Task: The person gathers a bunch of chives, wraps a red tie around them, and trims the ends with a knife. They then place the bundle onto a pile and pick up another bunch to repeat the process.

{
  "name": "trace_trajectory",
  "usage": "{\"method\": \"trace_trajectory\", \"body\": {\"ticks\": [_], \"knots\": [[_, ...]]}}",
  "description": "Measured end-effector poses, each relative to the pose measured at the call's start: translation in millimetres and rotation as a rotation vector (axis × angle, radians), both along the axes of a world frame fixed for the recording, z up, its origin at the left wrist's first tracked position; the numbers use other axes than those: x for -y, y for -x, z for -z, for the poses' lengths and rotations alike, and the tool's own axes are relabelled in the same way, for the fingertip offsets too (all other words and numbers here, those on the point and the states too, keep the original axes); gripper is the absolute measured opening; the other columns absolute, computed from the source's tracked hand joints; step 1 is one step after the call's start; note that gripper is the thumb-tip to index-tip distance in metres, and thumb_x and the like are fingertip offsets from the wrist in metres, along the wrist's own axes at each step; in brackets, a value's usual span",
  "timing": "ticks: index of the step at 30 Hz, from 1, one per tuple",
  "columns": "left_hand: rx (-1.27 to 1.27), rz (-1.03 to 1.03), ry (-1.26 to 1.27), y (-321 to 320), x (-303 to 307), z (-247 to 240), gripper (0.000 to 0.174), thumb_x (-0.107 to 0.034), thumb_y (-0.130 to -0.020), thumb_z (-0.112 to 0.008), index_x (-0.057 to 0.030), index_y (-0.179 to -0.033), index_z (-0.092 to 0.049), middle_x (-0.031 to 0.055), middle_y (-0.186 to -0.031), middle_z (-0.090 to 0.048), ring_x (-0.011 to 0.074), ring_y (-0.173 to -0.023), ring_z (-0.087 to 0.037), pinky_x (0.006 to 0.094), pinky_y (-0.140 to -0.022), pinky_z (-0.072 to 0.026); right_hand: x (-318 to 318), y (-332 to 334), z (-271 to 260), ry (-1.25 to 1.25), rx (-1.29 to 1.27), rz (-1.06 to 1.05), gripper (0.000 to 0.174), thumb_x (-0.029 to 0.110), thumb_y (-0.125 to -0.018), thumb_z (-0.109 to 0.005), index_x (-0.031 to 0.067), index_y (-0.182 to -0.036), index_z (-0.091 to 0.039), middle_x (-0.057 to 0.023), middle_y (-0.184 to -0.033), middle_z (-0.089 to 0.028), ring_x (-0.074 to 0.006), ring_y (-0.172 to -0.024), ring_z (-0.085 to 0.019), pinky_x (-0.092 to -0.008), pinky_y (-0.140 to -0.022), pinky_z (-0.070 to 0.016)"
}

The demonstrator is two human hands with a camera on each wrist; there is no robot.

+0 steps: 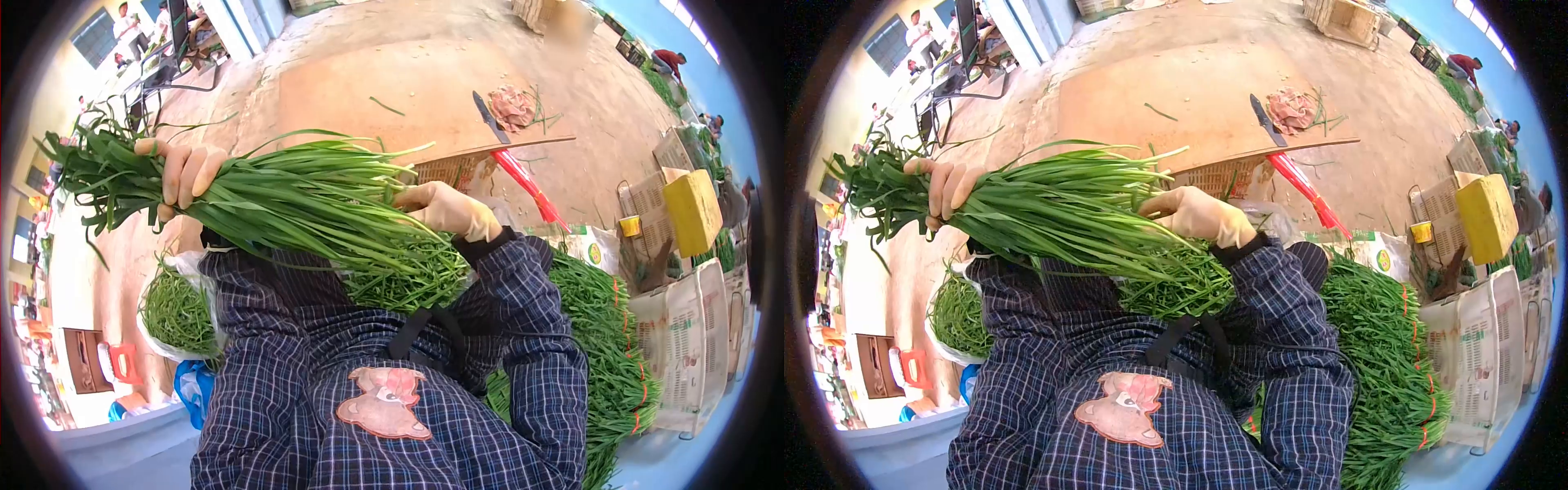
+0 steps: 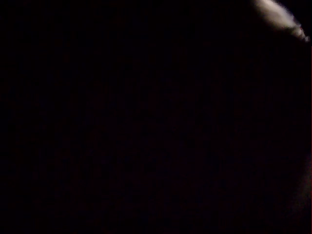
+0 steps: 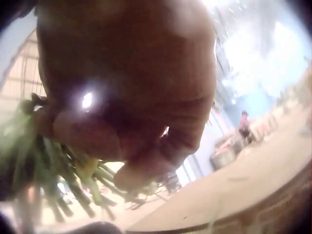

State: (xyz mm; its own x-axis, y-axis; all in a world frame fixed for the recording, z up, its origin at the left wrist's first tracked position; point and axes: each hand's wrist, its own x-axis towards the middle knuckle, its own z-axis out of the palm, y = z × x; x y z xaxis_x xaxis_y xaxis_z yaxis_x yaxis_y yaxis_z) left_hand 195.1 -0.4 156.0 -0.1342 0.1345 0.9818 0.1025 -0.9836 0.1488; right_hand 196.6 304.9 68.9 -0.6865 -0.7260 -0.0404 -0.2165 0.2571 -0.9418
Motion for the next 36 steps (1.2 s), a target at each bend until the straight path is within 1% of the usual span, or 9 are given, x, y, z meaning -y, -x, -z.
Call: {"method": "trace_trajectory", "body": {"ticks": [3, 8, 16, 20, 23, 25, 29, 33, 36], "knots": [[0.044, -0.001, 0.005, 1.4, 5.5, 5.1, 0.071, -0.007, -0.077, -0.068, -0.0057, -0.139, -0.034, -0.003, -0.08, -0.054, 0.0076, -0.076, -0.056, 0.0248, -0.086, -0.0441, 20.8, -4.3, 1.8, 0.346, 0.451, -0.093, 0.031, 0.019, -0.087, -0.065, -0.0036, -0.109, -0.064, -0.0063, -0.094, -0.068, -0.0089, -0.083, -0.059, -0.0237, -0.074, -0.0484], [0.105, -0.026, -0.083, -1.9, 9.4, 13.2, 0.07, -0.009, -0.079, -0.066, -0.0071, -0.14, -0.032, -0.0034, -0.081, -0.053, 0.0072, -0.078, -0.054, 0.0253, -0.088, -0.0417, 10.1, -2.9, 25.9, 0.416, 0.44, 0.286, 0.027, 0.027, -0.095, -0.054, 0.0027, -0.085, -0.062, 0.0002, -0.057, -0.051, -0.0079, -0.053, -0.045, -0.0227, -0.053, -0.0376], [0.613, -0.355, -0.302, 12.4, 76.9, 50.8, 0.029, -0.018, -0.08, -0.065, -0.0074, -0.105, -0.054, -0.0023, -0.081, -0.053, 0.0147, -0.086, -0.053, 0.0372, -0.095, -0.0398, -39.9, -13.5, 97.4, 0.909, 0.505, 0.527, 0.035, 0.029, -0.097, -0.048, -0.0007, -0.083, -0.06, -0.0014, -0.055, -0.052, -0.0149, -0.054, -0.052, -0.0292, -0.061, -0.0472], [0.798, -0.546, -0.158, 15.1, 91.1, 65.6, 0.02, -0.022, -0.081, -0.063, -0.0083, -0.094, -0.059, 0.0004, -0.089, -0.057, 0.0195, -0.093, -0.053, 0.0402, -0.091, -0.0419, -62.3, -18.0, 108.7, 0.814, 0.466, 0.758, 0.029, 0.026, -0.096, -0.052, 0.0005, -0.086, -0.062, -0.0024, -0.057, -0.055, -0.0141, -0.054, -0.052, -0.0265, -0.056, -0.0426], [0.885, -0.803, -0.054, 18.6, 108.1, 80.7, 0.019, -0.029, -0.083, -0.062, -0.0114, -0.088, -0.058, 0.0047, -0.094, -0.057, 0.021, -0.096, -0.053, 0.041, -0.091, -0.0424, -71.2, -24.9, 87.8, 0.378, 0.362, 0.682, 0.026, 0.027, -0.093, -0.057, 0.0023, -0.093, -0.065, -0.003, -0.06, -0.058, -0.0125, -0.056, -0.055, -0.0256, -0.056, -0.0436], [0.899, -0.897, -0.017, 19.2, 110.9, 83.0, 0.023, -0.034, -0.085, -0.06, -0.011, -0.086, -0.059, 0.0069, -0.099, -0.057, 0.0223, -0.096, -0.054, 0.0408, -0.089, -0.0442, -56.0, -37.1, 61.8, -0.325, -0.183, 0.649, 0.024, 0.027, -0.089, -0.062, 0.0066, -0.101, -0.067, -0.0035, -0.063, -0.061, -0.0099, -0.058, -0.058, -0.0257, -0.055, -0.0451], [0.897, -0.808, -0.077, 18.7, 94.5, 76.1, 0.033, -0.035, -0.087, -0.055, -0.0034, -0.086, -0.063, 0.0174, -0.097, -0.063, 0.0282, -0.089, -0.06, 0.0443, -0.084, -0.0496, -12.0, -58.9, 4.3, 0.066, -0.092, 0.572, 0.029, 0.03, -0.085, -0.066, 0.01, -0.106, -0.067, -0.006, -0.064, -0.063, -0.0126, -0.054, -0.059, -0.0287, -0.052, -0.0461], [0.863, -0.803, -0.031, 20.5, 79.3, 66.3, 0.029, -0.035, -0.085, -0.057, -0.0064, -0.086, -0.062, 0.0151, -0.096, -0.062, 0.0274, -0.091, -0.058, 0.0449, -0.085, -0.0483, 24.1, -32.2, 3.9, -0.241, -0.389, 0.573, 0.032, 0.03, -0.088, -0.063, 0.0063, -0.109, -0.065, -0.0039, -0.063, -0.06, -0.0078, -0.052, -0.055, -0.024, -0.051, -0.045], [0.869, -0.859, 0.02, 19.6, 71.0, 58.5, 0.026, -0.034, -0.082, -0.06, -0.0091, -0.086, -0.061, 0.0118, -0.093, -0.061, 0.026, -0.091, -0.058, 0.0439, -0.086, -0.0476, 31.6, -16.6, 3.2, 0.03, 0.162, 0.375, 0.038, 0.029, -0.089, -0.062, -0.0026, -0.111, -0.062, -0.0026, -0.061, -0.059, -0.0081, -0.048, -0.051, -0.0249, -0.05, -0.0449]]}}
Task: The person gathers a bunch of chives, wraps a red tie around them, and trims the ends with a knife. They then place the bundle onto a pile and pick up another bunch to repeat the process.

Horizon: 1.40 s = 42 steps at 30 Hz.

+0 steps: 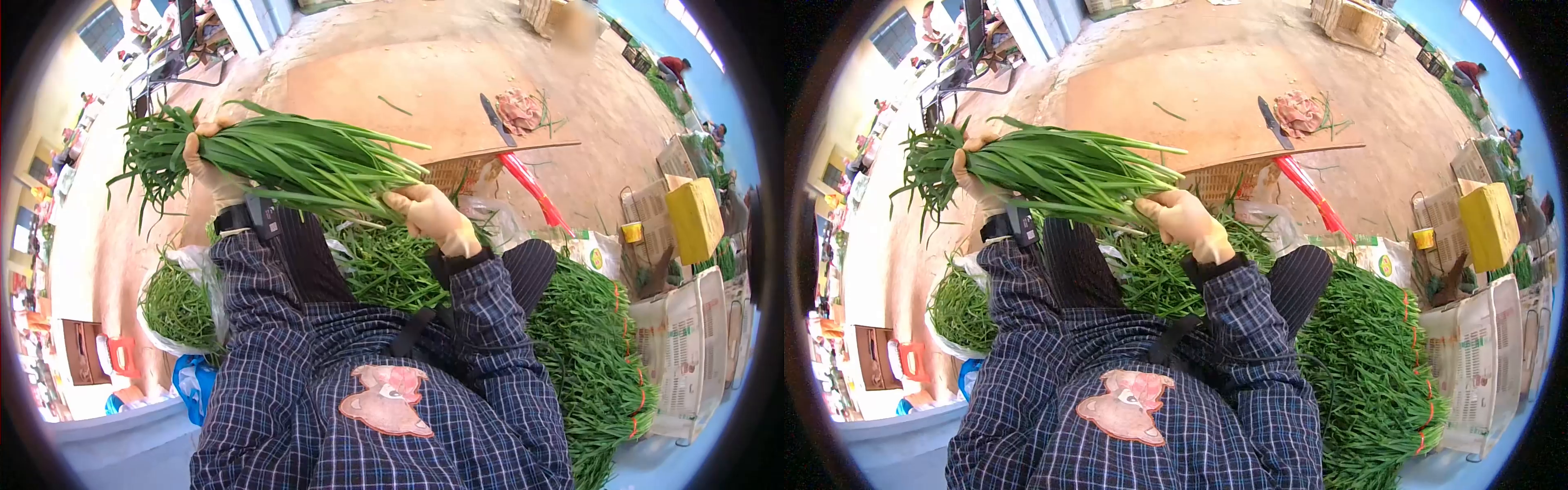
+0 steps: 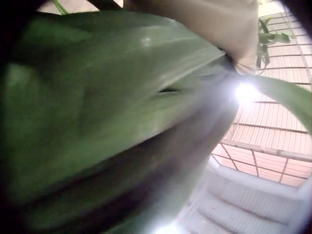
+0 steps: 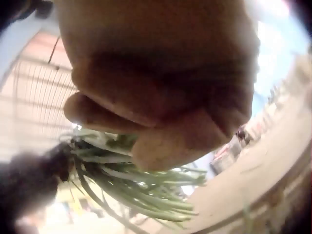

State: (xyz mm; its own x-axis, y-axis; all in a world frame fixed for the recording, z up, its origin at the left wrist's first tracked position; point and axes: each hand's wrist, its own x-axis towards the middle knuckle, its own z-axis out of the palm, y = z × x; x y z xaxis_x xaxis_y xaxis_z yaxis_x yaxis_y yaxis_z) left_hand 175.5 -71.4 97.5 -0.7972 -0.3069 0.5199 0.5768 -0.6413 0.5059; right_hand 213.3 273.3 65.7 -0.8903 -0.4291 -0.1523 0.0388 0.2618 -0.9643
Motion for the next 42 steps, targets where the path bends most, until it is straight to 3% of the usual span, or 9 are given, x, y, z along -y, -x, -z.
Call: {"method": "trace_trajectory", "body": {"ticks": [3, 10, 11, 15, 23, 26, 29, 32, 42], "knots": [[-0.019, 0.026, -0.129, 1.9, -5.4, -3.9, 0.02, -0.029, -0.082, -0.063, -0.0088, -0.082, -0.059, 0.0034, -0.085, -0.06, 0.0212, -0.088, -0.057, 0.0402, -0.087, -0.0476, 0.2, 1.9, 29.3, 0.444, 0.434, -0.103, 0.037, 0.023, -0.089, -0.062, -0.0075, -0.11, -0.06, 0.0047, -0.057, -0.05, -0.0036, -0.043, -0.038, -0.0249, -0.053, -0.0481], [-0.097, 0.173, -0.216, 4.2, -13.4, -10.9, 0.016, -0.015, -0.081, -0.064, -0.0053, -0.09, -0.054, -0.0003, -0.078, -0.055, 0.0129, -0.079, -0.056, 0.0339, -0.096, -0.0415, -1.4, -21.9, 47.0, 0.537, 0.539, -0.267, 0.026, 0.023, -0.087, -0.065, 0.0006, -0.1, -0.063, 0.0035, -0.069, -0.059, -0.0017, -0.04, -0.034, -0.0269, -0.063, -0.0509], [-0.106, 0.248, -0.191, 2.9, -14.8, -11.2, 0.033, -0.013, -0.081, -0.063, -0.0066, -0.111, -0.052, -0.0016, -0.079, -0.053, 0.0117, -0.079, -0.055, 0.0349, -0.096, -0.0422, -5.6, -20.9, 49.2, 0.526, 0.517, -0.31, 0.03, 0.025, -0.088, -0.064, 0.0001, -0.105, -0.063, -0.0011, -0.083, -0.065, -0.0043, -0.055, -0.049, -0.0277, -0.074, -0.0497], [-0.177, 0.277, -0.13, -2.2, -29.6, -17.0, 0.048, -0.013, -0.082, -0.063, -0.011, -0.126, -0.046, -0.003, -0.082, -0.053, 0.0109, -0.079, -0.055, 0.0362, -0.095, -0.0435, -11.8, -28.6, 26.4, 0.101, 0.173, -0.269, 0.038, 0.024, -0.09, -0.061, -0.0005, -0.118, -0.058, -0.007, -0.11, -0.063, -0.0143, -0.102, -0.054, -0.0277, -0.089, -0.0428], [-0.169, 0.275, -0.053, 1.1, -42.5, -22.1, 0.061, -0.015, -0.081, -0.065, -0.0169, -0.135, -0.039, -0.0063, -0.08, -0.045, 0.0089, -0.081, -0.053, 0.0378, -0.097, -0.042, 16.5, -26.4, 77.4, 0.61, 0.005, -0.088, 0.038, 0.017, -0.096, -0.051, 0.0038, -0.131, -0.047, -0.0062, -0.125, -0.055, -0.0152, -0.11, -0.053, -0.0303, -0.09, -0.0458], [-0.171, 0.286, -0.029, 3.3, -43.0, -22.4, 0.06, -0.016, -0.081, -0.065, -0.0178, -0.135, -0.039, -0.0062, -0.08, -0.046, 0.0094, -0.081, -0.053, 0.0388, -0.096, -0.0429, 18.9, -31.9, 72.8, 1.062, 0.643, 0.15, 0.038, 0.014, -0.095, -0.052, 0.0058, -0.131, -0.046, -0.0061, -0.126, -0.054, -0.018, -0.112, -0.053, -0.0336, -0.091, -0.0462], [-0.161, 0.297, -0.052, 2.5, -43.0, -22.3, 0.059, -0.016, -0.081, -0.065, -0.0164, -0.134, -0.04, -0.0059, -0.081, -0.047, 0.0095, -0.081, -0.054, 0.0384, -0.095, -0.0434, 16.6, -37.3, 85.9, 0.831, 0.203, 0.113, 0.034, 0.015, -0.095, -0.051, 0.0067, -0.128, -0.048, -0.0068, -0.124, -0.054, -0.0205, -0.113, -0.053, -0.0384, -0.094, -0.0454], [-0.132, 0.309, -0.073, 9.3, -36.9, -18.5, 0.056, -0.013, -0.081, -0.064, -0.0127, -0.132, -0.042, -0.0049, -0.081, -0.049, 0.0099, -0.08, -0.054, 0.0372, -0.094, -0.0437, 12.1, -37.7, 84.4, 1.248, 0.444, 0.117, 0.028, 0.016, -0.095, -0.052, 0.0025, -0.119, -0.053, -0.0081, -0.116, -0.059, -0.0209, -0.106, -0.056, -0.0398, -0.091, -0.0464], [-0.193, 0.273, -0.125, 21.3, 6.2, -14.7, 0.022, -0.022, -0.081, -0.065, -0.0058, -0.096, -0.063, 0.0029, -0.088, -0.062, 0.0215, -0.09, -0.059, 0.0388, -0.092, -0.045, -52.1, -41.1, 118.8, 1.118, 0.362, 0.139, 0.019, 0.015, -0.092, -0.057, -0.0029, -0.098, -0.059, -0.0062, -0.088, -0.062, -0.017, -0.081, -0.059, -0.0366, -0.087, -0.0477]]}}
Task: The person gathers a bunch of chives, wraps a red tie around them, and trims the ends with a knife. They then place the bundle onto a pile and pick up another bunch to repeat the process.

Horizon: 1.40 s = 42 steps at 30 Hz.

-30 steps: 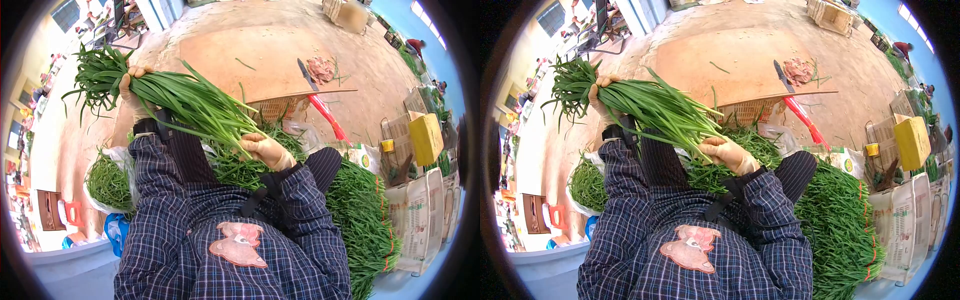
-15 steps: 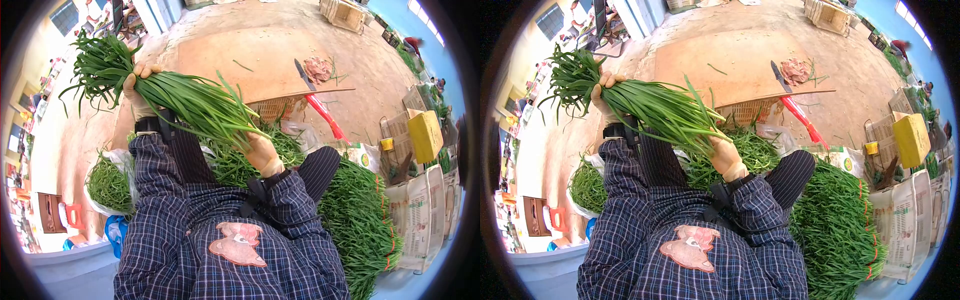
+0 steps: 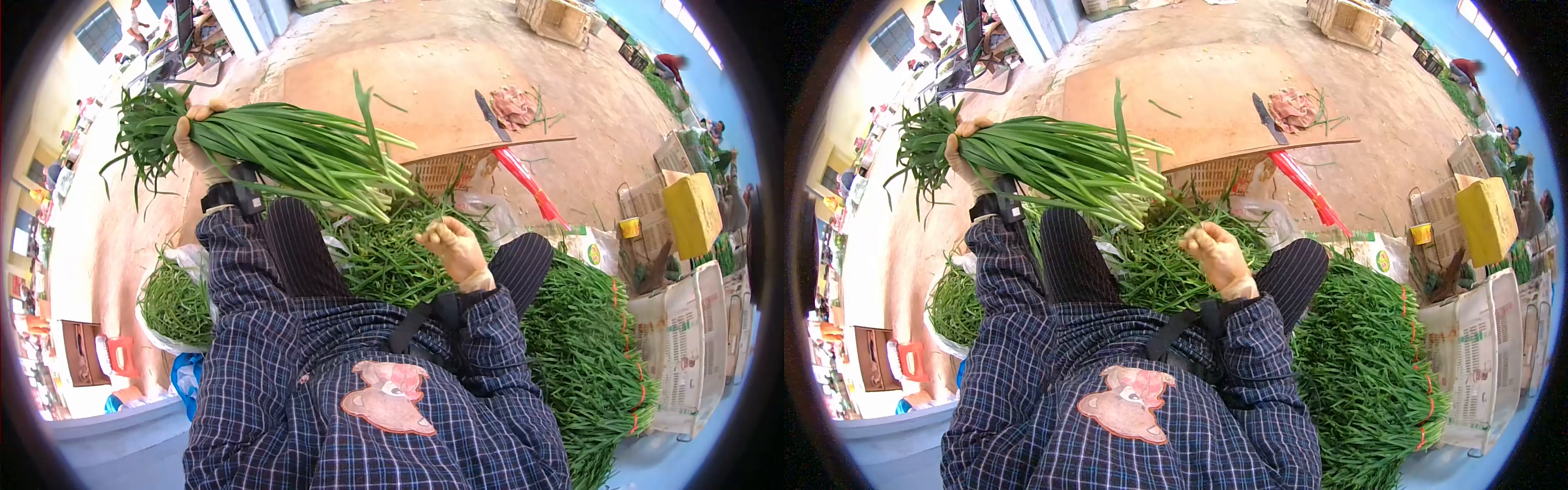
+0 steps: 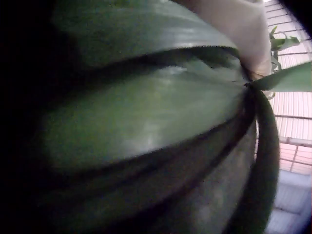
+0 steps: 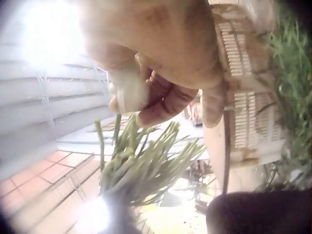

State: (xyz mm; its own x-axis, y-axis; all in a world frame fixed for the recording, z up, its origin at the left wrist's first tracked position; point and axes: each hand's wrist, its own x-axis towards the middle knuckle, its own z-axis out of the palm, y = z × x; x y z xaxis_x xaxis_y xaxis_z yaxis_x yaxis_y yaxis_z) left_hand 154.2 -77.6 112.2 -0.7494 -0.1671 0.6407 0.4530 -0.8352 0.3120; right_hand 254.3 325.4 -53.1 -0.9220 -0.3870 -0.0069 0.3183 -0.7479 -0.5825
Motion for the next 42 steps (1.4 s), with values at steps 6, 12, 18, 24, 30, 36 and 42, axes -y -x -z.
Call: {"method": "trace_trajectory", "body": {"ticks": [6, 12, 18, 24, 30, 36, 42], "knots": [[0.106, -0.091, 0.087, 11.2, 46.2, 11.4, 0.029, -0.033, -0.084, -0.06, -0.0049, -0.09, -0.066, 0.0142, -0.099, -0.063, 0.0263, -0.1, -0.058, 0.0464, -0.088, -0.0469, -21.8, 10.4, 6.8, -1.784, -0.516, 0.082, 0.045, 0.027, -0.079, -0.07, 0.0015, -0.114, -0.058, -0.0133, -0.097, -0.067, -0.0247, -0.092, -0.064, -0.0329, -0.082, -0.0491], [0.261, -0.164, 0.017, 13.3, 33.0, -0.9, 0.025, -0.029, -0.083, -0.061, -0.0042, -0.082, -0.062, 0.0079, -0.083, -0.065, 0.0264, -0.096, -0.058, 0.0436, -0.087, -0.0473, 27.7, 46.7, -85.2, -1.01, -0.589, 0.356, 0.051, 0.029, -0.085, -0.067, 0.0033, -0.126, -0.05, -0.0142, -0.094, -0.068, -0.0223, -0.08, -0.065, -0.0328, -0.071, -0.051], [0.552, -0.454, 0.229, 23.3, 14.3, -35.6, 0.021, -0.022, -0.085, -0.053, -0.0029, -0.076, -0.055, 0.0131, -0.081, -0.063, 0.0285, -0.077, -0.06, 0.0416, -0.076, -0.0505, 19.3, 56.7, -53.6, -0.926, -0.415, 0.269, 0.018, 0.016, -0.091, -0.059, 0.0017, -0.093, -0.068, -0.0001, -0.069, -0.061, -0.0051, -0.061, -0.049, -0.0224, -0.055, -0.0428], [0.543, -1.076, 0.935, 53.9, 43.5, -23.1, 0.028, 0.008, -0.079, -0.05, 0.0051, -0.107, -0.053, 0.0133, -0.089, -0.065, 0.0197, -0.077, -0.064, 0.0314, -0.07, -0.0542, -18.4, 53.1, -5.5, -1.325, -0.379, -0.068, 0.023, 0.015, -0.085, -0.065, 0.0044, -0.105, -0.067, -0.0052, -0.081, -0.068, -0.0101, -0.07, -0.061, -0.0254, -0.063, -0.0493], [0.721, -1.068, 1.109, 57.2, 27.9, -56.3, 0.055, 0.012, -0.066, -0.058, 0.0078, -0.119, -0.046, 0.0167, -0.09, -0.065, 0.0197, -0.069, -0.066, 0.0273, -0.06, -0.0535, 22.2, 80.3, -49.2, -0.886, -0.502, 0.332, 0.051, 0.013, -0.074, -0.074, 0.0151, -0.122, -0.059, -0.0133, -0.124, -0.058, -0.0264, -0.116, -0.054, -0.0358, -0.097, -0.0434], [0.754, -0.979, 1.108, 53.1, 12.6, -73.2, 0.066, 0.013, -0.067, -0.059, 0.0091, -0.13, -0.036, 0.0207, -0.091, -0.065, 0.0211, -0.068, -0.066, 0.0282, -0.056, -0.054, 62.0, 129.1, -63.6, -1.007, -1.002, 0.746, 0.054, 0.002, -0.066, -0.075, 0.0145, -0.117, -0.062, -0.013, -0.131, -0.052, -0.0311, -0.128, -0.041, -0.0395, -0.104, -0.0361], [0.799, -0.947, 1.081, 35.0, -4.9, -92.5, 0.058, 0.011, -0.07, -0.061, 0.0017, -0.125, -0.045, 0.0186, -0.092, -0.064, 0.0242, -0.071, -0.065, 0.0356, -0.06, -0.0535, 61.7, 133.5, -69.2, -0.464, -0.984, 0.782, 0.08, -0.002, -0.062, -0.079, 0.017, -0.132, -0.045, -0.0135, -0.141, -0.041, -0.0285, -0.129, -0.039, -0.0429, -0.108, -0.0323]]}}
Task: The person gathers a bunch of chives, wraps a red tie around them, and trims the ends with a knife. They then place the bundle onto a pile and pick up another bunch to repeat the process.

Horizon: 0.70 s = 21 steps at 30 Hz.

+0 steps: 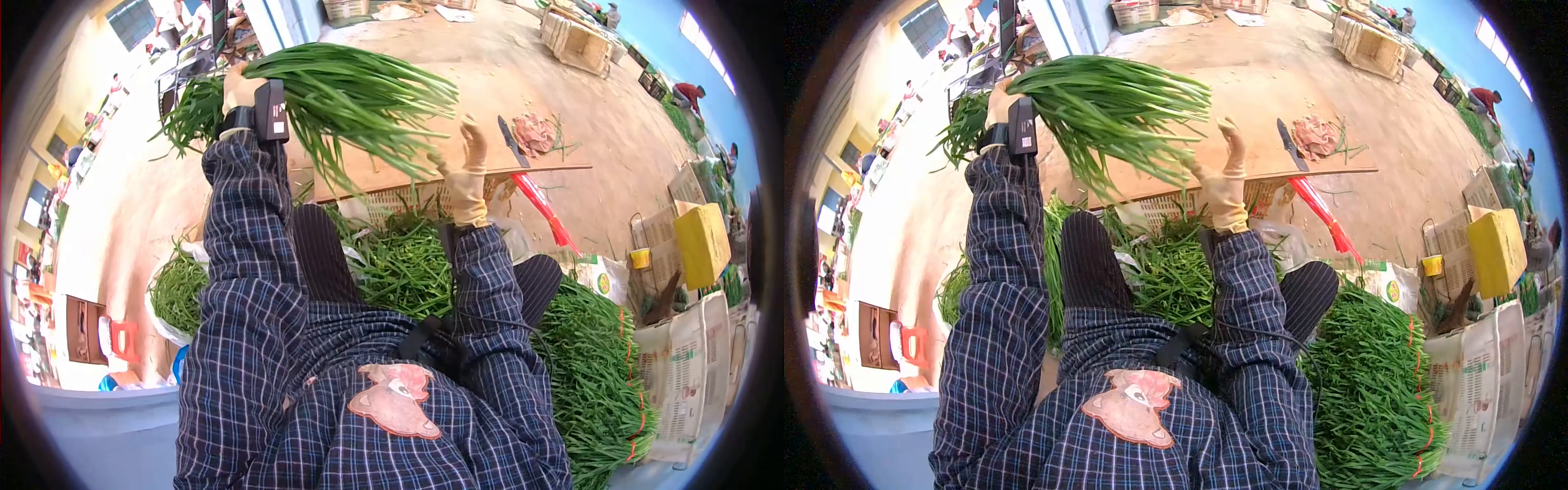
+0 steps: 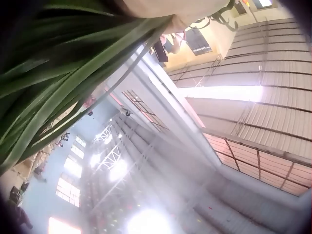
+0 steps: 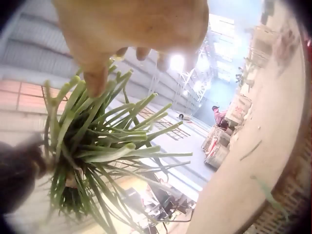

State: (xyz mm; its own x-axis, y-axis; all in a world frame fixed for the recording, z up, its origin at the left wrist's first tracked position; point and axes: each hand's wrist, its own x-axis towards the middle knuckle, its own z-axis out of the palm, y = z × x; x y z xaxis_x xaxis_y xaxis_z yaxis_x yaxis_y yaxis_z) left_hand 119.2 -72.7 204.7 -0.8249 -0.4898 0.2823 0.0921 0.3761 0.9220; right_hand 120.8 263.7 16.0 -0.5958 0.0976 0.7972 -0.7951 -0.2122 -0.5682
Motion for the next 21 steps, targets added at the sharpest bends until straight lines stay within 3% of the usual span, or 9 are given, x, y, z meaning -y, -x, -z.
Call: {"method": "trace_trajectory", "body": {"ticks": [5, 6, 7, 8, 10, 11, 16, 20, 21], "knots": [[-0.088, 0.088, -0.165, 20.9, 15.3, -6.5, 0.065, 0.006, -0.067, -0.069, 0.0008, -0.127, -0.045, 0.0212, -0.089, -0.065, 0.0241, -0.071, -0.065, 0.037, -0.06, -0.053, -5.7, -16.7, -38.4, -0.572, -0.1, 0.433, 0.056, 0.01, -0.066, -0.079, 0.0171, -0.118, -0.06, -0.0105, -0.139, -0.043, -0.0292, -0.13, -0.037, -0.041, -0.103, -0.0386], [-0.036, -0.052, 0.138, 21.4, 7.4, -5.7, 0.065, 0.01, -0.071, -0.062, 0.0027, -0.131, -0.04, 0.0175, -0.084, -0.065, 0.0183, -0.06, -0.063, 0.0293, -0.05, -0.0518, -2.3, -15.6, -42.9, -0.667, -0.224, 0.527, 0.051, 0.012, -0.067, -0.078, 0.0179, -0.116, -0.062, -0.0101, -0.138, -0.045, -0.0292, -0.131, -0.036, -0.0405, -0.101, -0.0419], [-0.032, -0.061, 0.172, 24.5, 9.6, -6.7, 0.064, 0.009, -0.071, -0.064, 0.0025, -0.13, -0.041, 0.0174, -0.084, -0.065, 0.0182, -0.06, -0.063, 0.0295, -0.051, -0.0524, 5.7, -12.2, -38.0, -0.34, 0.24, -0.045, 0.046, 0.02, -0.079, -0.07, 0.0182, -0.123, -0.057, -0.0104, -0.136, -0.048, -0.0283, -0.128, -0.04, -0.0388, -0.096, -0.0465], [-0.027, -0.071, 0.204, 31.8, 13.3, -8.6, 0.063, 0.007, -0.071, -0.065, 0.0023, -0.129, -0.041, 0.0174, -0.084, -0.065, 0.0181, -0.06, -0.063, 0.0296, -0.051, -0.053, 8.9, -5.4, -38.6, -0.342, 0.235, -0.048, 0.046, 0.02, -0.079, -0.07, 0.0182, -0.123, -0.057, -0.0104, -0.136, -0.048, -0.0283, -0.128, -0.04, -0.0388, -0.096, -0.0465], [-0.045, 0.011, 0.183, 11.8, -6.4, -24.9, 0.059, 0.003, -0.072, -0.068, 0.0027, -0.126, -0.042, 0.0179, -0.087, -0.065, 0.0189, -0.062, -0.064, 0.03, -0.053, -0.0549, 15.3, 7.4, -41.4, 0.31, 0.721, -0.805, 0.043, 0.028, -0.09, -0.057, 0.0161, -0.131, -0.05, -0.0117, -0.134, -0.049, -0.0274, -0.12, -0.049, -0.039, -0.094, -0.0487], [-0.079, 0.038, 0.103, 10.5, -7.2, -26.0, 0.058, -0.001, -0.068, -0.071, 0.0013, -0.121, -0.049, 0.0175, -0.087, -0.066, 0.0213, -0.066, -0.065, 0.0333, -0.058, -0.0542, 16.3, 4.6, -50.0, 0.158, 0.612, -0.701, 0.045, 0.032, -0.095, -0.047, 0.0125, -0.136, -0.044, -0.0135, -0.132, -0.05, -0.0265, -0.111, -0.056, -0.0408, -0.093, -0.0495], [-0.086, 0.031, -0.028, 40.5, 28.8, -25.6, 0.052, -0.004, -0.067, -0.072, -0.0023, -0.117, -0.056, 0.0171, -0.088, -0.068, 0.0233, -0.072, -0.066, 0.0371, -0.061, -0.0531, -3.6, -2.0, -41.4, -0.163, 0.562, -0.652, 0.037, 0.02, -0.093, -0.049, 0.0078, -0.128, -0.049, -0.0162, -0.128, -0.053, -0.0268, -0.115, -0.054, -0.0378, -0.098, -0.0452], [0.074, -0.045, -0.121, 41.9, 30.5, -31.3, 0.07, -0.04, -0.07, -0.07, -0.0089, -0.13, -0.05, 0.0176, -0.105, -0.067, 0.0264, -0.081, -0.067, 0.0492, -0.088, -0.0466, -30.0, 0.2, 10.7, -0.515, 0.405, -0.318, 0.021, 0.007, -0.081, -0.064, 0.0023, -0.102, -0.068, -0.0184, -0.132, -0.05, -0.0279, -0.125, -0.046, -0.0421, -0.107, -0.0351], [0.015, -0.024, -0.099, 47.8, 37.5, -26.3, 0.074, -0.047, -0.073, -0.065, -0.0095, -0.134, -0.046, 0.0176, -0.12, -0.057, 0.0251, -0.101, -0.059, 0.055, -0.092, -0.0402, -40.4, -7.4, 13.7, -0.702, 0.392, -0.281, 0.023, 0.01, -0.082, -0.065, 0.0051, -0.105, -0.067, -0.0189, -0.131, -0.051, -0.0276, -0.13, -0.04, -0.0418, -0.109, -0.0316]]}}
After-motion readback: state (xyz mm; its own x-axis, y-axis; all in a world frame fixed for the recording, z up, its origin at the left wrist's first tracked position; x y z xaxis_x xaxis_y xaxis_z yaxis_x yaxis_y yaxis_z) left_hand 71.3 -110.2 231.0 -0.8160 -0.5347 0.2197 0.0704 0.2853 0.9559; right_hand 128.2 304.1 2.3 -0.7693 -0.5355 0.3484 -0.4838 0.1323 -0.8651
